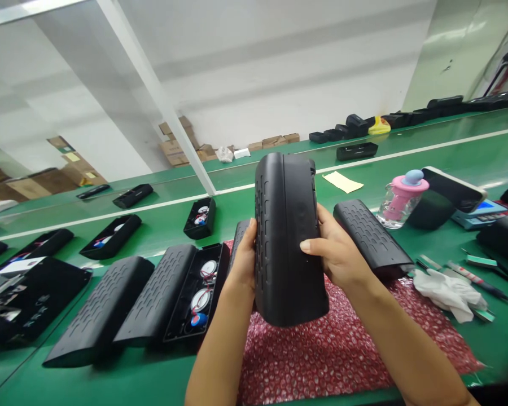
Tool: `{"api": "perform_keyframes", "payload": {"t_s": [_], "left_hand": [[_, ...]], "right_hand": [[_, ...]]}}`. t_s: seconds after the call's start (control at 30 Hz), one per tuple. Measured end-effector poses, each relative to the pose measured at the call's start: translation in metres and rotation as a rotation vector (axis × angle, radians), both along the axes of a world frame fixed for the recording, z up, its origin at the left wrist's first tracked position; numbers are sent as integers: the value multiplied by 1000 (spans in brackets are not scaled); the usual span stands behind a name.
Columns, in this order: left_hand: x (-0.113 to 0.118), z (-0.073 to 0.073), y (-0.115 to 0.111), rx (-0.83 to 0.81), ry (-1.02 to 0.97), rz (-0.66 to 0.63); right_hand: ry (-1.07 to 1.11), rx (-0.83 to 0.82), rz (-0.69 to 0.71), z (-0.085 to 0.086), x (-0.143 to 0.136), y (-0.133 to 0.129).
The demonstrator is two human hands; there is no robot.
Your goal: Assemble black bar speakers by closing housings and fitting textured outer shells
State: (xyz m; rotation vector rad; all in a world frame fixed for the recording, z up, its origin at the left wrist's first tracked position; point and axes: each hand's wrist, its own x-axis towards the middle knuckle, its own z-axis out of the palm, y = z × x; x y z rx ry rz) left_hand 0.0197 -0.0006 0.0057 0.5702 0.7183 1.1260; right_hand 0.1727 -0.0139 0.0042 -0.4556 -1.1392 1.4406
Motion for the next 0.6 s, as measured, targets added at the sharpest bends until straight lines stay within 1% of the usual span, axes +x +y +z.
{"api": "perform_keyframes", "payload": {"t_s": [0.07, 0.13, 0.27, 0.4, 0.47, 0.6], "left_hand": [[1, 1, -1, -54, 21, 45], [1, 1, -1, -77, 25, 39], [1, 1, -3, -57, 31, 25], [3, 1, -5, -57, 54, 58], [2, -2, -6, -20, 73, 75], [-3, -9, -12, 121, 155, 123]], "right_hand": [[-2, -4, 7, 0, 1, 1], [12, -32, 15, -1, 1, 3], [73, -74, 22, -3, -2, 8], [90, -70, 8, -4, -4, 10], [111, -107, 10, -4, -5, 11], [177, -193, 53, -3, -3, 13]]}}
